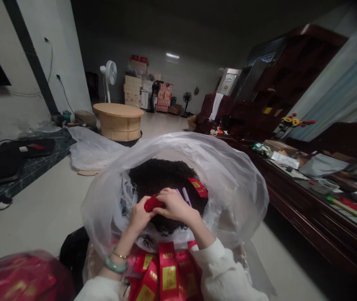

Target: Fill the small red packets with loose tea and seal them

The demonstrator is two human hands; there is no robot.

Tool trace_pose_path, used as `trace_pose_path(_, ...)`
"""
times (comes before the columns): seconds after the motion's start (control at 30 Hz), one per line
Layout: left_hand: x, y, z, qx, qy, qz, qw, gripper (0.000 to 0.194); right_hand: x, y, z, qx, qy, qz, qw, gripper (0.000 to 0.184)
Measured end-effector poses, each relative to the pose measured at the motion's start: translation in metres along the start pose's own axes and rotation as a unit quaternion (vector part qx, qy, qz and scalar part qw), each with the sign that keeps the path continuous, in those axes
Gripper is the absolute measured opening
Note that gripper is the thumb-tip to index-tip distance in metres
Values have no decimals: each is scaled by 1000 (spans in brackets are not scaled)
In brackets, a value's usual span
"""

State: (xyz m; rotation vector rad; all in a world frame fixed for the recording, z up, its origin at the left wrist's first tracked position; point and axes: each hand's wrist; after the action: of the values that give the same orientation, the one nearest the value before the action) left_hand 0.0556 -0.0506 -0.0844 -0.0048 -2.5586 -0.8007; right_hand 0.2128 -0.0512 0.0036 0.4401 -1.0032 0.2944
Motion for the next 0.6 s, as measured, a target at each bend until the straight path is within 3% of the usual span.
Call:
trace_pose_path(0.13,1,-3,8,-20,-20,-16,999,42,-4,0,2,10,13,21,1000,4)
trace_pose_path(0.33,4,-9,14,-88,-36,-68,993,32,11,-15,12,20,30,-9,999,30)
trace_pose_path(0.47,7,-14,10,-161,-59,-85,982,23,21,-33,26,53,27,-41,997,22)
trace_pose_path(0.6,10,-17,6,-181,-58,-62,980,20,20,-42,38,56,-38,-48,997,12)
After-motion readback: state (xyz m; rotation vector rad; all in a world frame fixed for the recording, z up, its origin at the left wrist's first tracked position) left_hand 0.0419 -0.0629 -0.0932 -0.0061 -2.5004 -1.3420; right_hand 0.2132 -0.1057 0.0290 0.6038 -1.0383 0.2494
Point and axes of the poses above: each hand's wrist, its own y-axis towards the middle knuckle, its own x-axis out of the back of the hand, z = x × y, and after that the axes turned 15 degrees about -x, right-handed
